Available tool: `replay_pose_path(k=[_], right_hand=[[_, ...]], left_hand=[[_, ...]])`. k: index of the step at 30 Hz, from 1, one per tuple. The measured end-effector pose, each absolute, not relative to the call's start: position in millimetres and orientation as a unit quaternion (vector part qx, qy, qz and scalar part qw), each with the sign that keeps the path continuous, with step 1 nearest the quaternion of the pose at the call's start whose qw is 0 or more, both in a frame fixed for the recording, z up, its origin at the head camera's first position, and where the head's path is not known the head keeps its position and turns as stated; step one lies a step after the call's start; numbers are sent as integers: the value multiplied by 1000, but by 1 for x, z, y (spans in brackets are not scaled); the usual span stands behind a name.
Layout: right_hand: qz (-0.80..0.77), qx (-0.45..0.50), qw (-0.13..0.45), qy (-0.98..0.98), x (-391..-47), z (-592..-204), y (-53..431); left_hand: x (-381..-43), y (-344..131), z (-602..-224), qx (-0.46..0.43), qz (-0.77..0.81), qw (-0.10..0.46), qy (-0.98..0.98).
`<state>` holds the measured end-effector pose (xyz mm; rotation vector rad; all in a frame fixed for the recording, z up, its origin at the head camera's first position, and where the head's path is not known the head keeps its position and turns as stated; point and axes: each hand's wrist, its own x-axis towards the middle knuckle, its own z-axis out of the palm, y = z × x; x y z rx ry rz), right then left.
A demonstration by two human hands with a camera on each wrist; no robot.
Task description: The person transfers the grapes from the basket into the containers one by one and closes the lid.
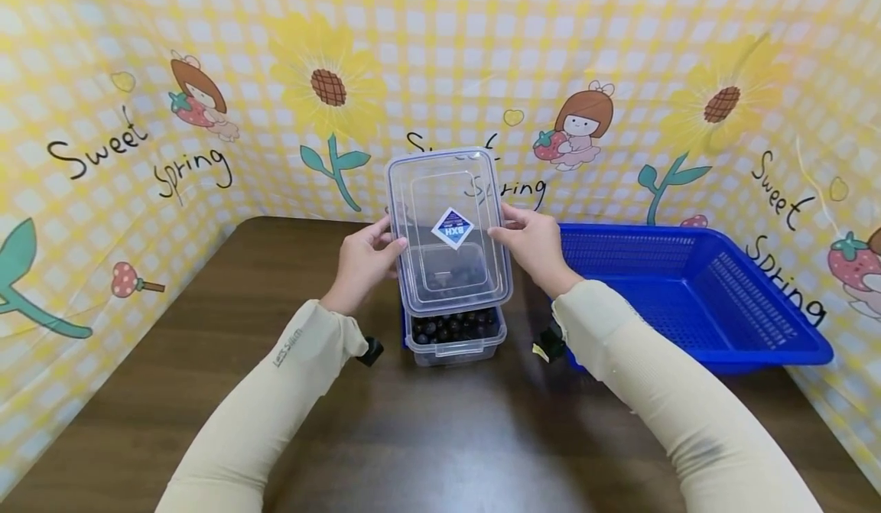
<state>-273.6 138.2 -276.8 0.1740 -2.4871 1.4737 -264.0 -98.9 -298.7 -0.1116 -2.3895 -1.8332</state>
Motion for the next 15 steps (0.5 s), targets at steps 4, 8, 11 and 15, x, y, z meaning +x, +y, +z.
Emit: replay_pose_path(k=[4, 8, 11, 15], right_hand=[[550, -3, 100, -829, -274, -280, 136], [577, -14, 57, -815, -274, -285, 136], [579, 1, 22, -815, -273, -288, 135], [564, 18, 3, -826, -271, -290, 131]], left_hand=[[-268, -97, -299, -20, -627, 62, -776], [-272, -95, -299, -7, -636, 41, -770], [-273, -95, -300, 7, -636, 28, -771], [-273, -97, -304, 20, -627, 27, -778]])
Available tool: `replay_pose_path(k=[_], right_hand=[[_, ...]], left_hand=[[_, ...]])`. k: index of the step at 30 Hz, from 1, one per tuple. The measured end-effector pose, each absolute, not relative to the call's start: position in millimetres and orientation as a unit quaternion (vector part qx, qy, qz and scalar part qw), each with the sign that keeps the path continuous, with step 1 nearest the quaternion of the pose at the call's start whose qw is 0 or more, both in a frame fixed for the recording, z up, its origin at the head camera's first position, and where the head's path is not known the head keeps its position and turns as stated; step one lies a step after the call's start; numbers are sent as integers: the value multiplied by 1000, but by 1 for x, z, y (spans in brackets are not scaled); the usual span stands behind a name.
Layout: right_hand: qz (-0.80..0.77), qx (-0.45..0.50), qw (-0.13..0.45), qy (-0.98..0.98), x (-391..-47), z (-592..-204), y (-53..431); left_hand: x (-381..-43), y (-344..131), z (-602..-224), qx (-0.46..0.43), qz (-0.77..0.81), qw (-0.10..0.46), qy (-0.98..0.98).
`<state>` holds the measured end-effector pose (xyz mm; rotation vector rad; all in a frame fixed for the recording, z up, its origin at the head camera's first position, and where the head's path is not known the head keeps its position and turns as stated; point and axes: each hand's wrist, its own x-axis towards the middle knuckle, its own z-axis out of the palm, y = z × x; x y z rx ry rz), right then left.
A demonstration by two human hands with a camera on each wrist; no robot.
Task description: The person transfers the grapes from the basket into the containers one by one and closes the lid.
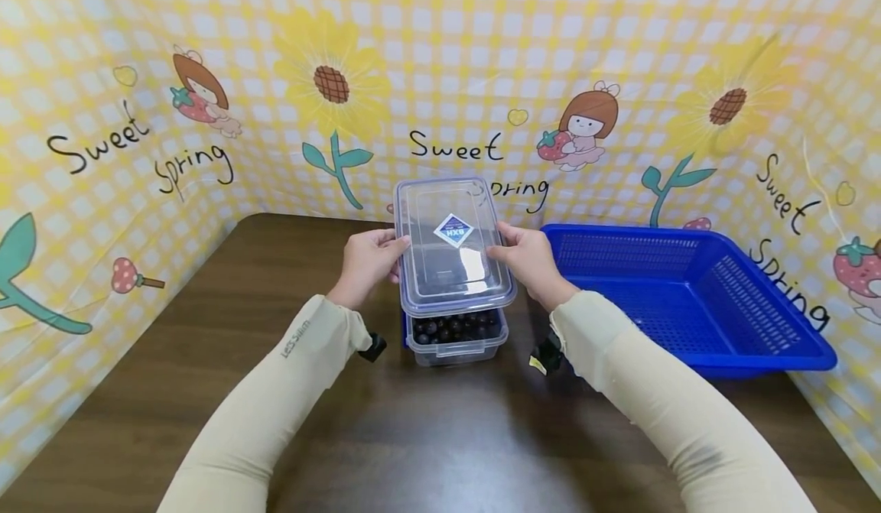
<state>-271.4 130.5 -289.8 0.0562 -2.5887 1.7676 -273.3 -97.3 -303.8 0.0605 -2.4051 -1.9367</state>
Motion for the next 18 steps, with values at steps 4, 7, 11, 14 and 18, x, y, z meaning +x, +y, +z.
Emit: replay_pose_path(k=[4, 7, 11, 14, 18], right_hand=[[545, 21, 9, -838, -271, -296, 129], [541, 19, 16, -841, -271, -303, 129], [553, 9, 16, -833, -271, -314, 131], [558, 6, 20, -829, -270, -318, 131], [557, 15, 20, -830, -269, -325, 127]], left_hand=[[-271, -96, -309, 11, -603, 42, -797], [-269, -95, -314, -5, -585, 46, -810], [-268, -93, -322, -20, -570, 25, -821], [-268, -93, -328, -28, -565, 14, -825], [-266, -96, -332, -23, -563, 2, -826]])
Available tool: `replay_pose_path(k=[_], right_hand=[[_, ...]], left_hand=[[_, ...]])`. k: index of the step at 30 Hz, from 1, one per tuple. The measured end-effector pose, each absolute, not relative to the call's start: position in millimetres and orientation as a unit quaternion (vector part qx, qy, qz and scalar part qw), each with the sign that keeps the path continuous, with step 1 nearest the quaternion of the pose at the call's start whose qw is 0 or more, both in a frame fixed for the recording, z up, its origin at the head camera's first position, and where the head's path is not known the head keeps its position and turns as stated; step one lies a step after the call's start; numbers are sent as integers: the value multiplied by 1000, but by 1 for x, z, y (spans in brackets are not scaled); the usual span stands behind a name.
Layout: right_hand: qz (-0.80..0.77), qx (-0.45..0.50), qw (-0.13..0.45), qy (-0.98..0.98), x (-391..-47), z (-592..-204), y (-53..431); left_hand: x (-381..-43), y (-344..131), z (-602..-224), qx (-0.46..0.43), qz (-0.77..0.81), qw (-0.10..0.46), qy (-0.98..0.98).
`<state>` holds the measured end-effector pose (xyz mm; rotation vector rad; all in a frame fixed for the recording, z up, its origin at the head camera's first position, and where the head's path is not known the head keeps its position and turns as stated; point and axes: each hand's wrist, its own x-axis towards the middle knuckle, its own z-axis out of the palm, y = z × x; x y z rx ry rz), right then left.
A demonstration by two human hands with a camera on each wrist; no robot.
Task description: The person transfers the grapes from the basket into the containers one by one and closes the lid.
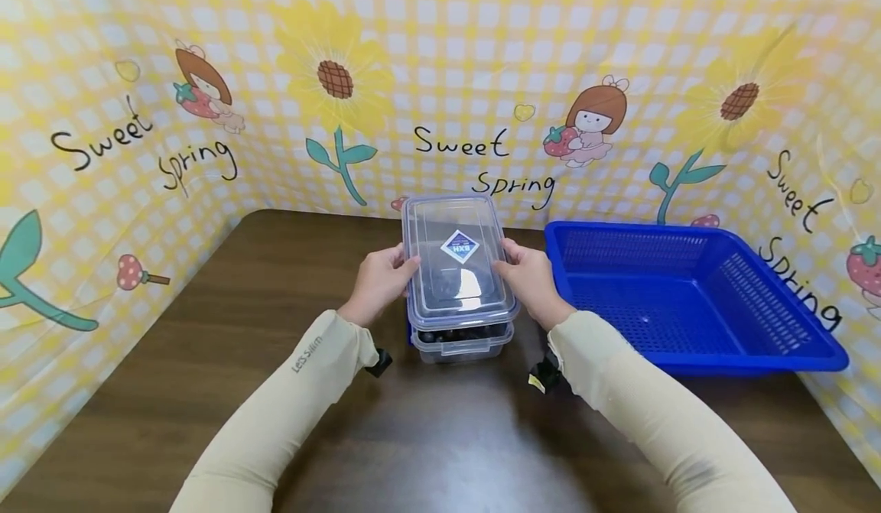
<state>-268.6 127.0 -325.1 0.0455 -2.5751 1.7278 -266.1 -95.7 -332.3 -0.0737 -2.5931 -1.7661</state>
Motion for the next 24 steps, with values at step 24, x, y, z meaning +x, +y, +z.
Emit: replay_pose_path(k=[24], right_hand=[[438, -2, 69, -897, -260, -355, 121]], left_hand=[[-266, -91, -354, -65, -480, -3, -875]])
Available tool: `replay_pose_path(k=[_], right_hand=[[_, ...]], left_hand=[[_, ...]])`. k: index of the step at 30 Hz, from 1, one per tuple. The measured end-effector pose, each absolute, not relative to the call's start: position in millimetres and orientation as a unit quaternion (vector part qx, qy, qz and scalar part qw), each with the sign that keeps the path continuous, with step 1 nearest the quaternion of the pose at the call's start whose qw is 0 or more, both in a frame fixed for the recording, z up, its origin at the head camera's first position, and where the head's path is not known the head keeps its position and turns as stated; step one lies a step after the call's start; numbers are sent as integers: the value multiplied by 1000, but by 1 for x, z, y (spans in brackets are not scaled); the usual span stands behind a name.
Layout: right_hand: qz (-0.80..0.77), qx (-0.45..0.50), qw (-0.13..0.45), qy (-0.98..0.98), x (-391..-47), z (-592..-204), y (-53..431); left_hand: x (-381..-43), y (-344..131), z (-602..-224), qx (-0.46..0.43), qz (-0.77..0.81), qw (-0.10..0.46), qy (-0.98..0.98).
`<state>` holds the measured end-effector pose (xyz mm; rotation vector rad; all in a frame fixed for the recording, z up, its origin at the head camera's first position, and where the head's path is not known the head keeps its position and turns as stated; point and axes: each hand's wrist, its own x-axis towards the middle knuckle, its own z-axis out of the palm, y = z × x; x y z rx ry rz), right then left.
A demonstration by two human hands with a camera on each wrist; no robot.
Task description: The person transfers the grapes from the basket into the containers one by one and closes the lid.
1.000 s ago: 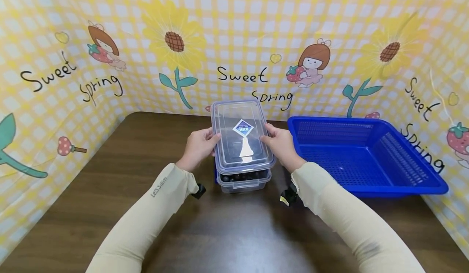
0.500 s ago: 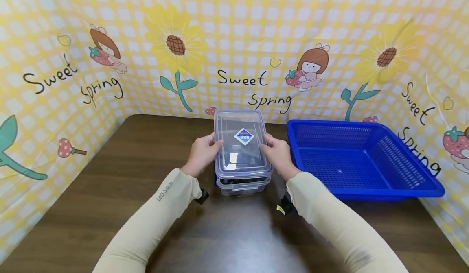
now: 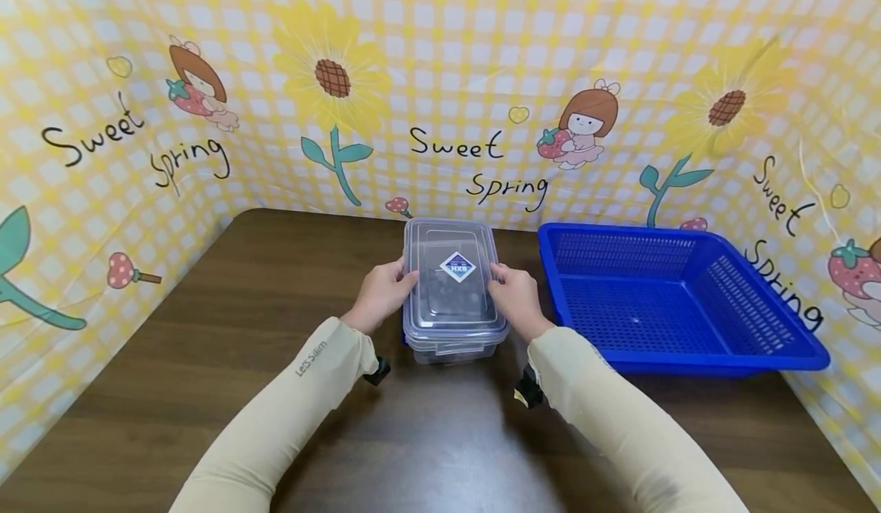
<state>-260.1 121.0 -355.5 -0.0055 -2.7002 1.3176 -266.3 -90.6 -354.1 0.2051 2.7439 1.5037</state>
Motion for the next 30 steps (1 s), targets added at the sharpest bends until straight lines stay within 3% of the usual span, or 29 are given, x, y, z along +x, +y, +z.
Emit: replay_pose_path(k=[5, 16, 30], right_hand=[[439, 3, 59, -897, -261, -363, 122], [399, 10, 109, -911, -261, -375, 120], [356, 59, 110, -926, -267, -374, 115]], left_hand=[[-265, -89, -359, 76, 463, 10, 883], [-268, -81, -371, 78, 416, -15, 906], [-269, -88, -380, 44, 442, 5, 896]])
